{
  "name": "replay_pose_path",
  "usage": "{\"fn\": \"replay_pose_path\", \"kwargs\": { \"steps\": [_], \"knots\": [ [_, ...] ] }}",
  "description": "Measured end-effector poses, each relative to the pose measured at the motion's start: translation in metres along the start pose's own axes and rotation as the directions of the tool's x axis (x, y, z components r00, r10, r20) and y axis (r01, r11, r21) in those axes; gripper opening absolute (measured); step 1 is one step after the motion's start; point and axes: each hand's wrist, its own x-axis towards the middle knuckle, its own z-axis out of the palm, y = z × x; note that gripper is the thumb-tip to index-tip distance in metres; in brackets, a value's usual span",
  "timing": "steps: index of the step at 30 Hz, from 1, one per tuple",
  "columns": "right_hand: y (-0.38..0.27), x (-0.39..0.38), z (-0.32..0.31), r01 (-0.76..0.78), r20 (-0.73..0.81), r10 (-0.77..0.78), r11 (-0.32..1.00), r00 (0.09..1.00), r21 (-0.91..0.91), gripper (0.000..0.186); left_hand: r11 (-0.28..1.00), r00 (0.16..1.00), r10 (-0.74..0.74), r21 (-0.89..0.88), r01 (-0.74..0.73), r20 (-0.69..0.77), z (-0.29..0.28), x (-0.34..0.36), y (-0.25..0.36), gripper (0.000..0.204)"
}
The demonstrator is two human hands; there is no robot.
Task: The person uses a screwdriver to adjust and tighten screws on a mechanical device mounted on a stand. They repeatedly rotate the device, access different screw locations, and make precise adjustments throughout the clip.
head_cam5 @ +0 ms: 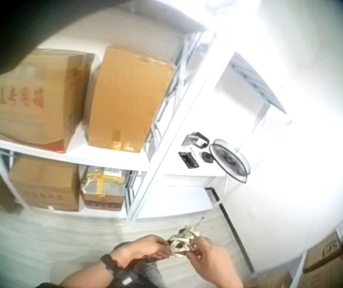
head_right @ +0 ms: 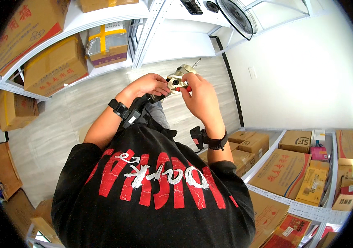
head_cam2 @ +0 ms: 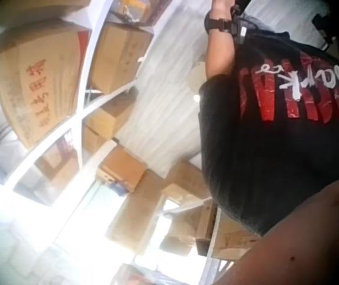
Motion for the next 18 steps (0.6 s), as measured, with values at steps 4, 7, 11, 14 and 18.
{"fn": "replay_pose_path", "kwargs": {
  "steps": [4,7,11,14,18],
  "knots": [
    [-0.009,0.002,-0.001,-0.086,0.054,0.088,0.995,0.995,-0.044,0.02,0.999,1.0,0.001,-0.032,-0.002,-0.019,0.001,0.0,-0.006,0.034],
    [-0.005,0.006,-0.002,-0.199,0.095,0.212,0.971,0.973,-0.132,0.021,0.999,0.999,-0.009,-0.051,0.008,-0.035,0.003,-0.001,-0.003,0.033],
    [0.001,0.006,-0.002,-0.008,0.019,0.009,0.997,1.0,-0.071,0.022,0.998,1.0,-0.004,-0.067,0.004,-0.009,0.005,-0.002,-0.005,0.035],
    [-0.001,0.004,-0.003,0.108,0.039,-0.109,0.993,0.993,0.047,0.02,0.994,1.0,-0.021,-0.108,0.021,-0.001,0.002,0.0,-0.011,0.036],
    [-0.004,0.0,-0.002,-0.093,0.07,0.097,0.994,0.993,-0.058,0.023,0.991,0.999,-0.032,-0.131,0.034,0.011,0.002,-0.002,-0.008,0.036]
  ]
}}
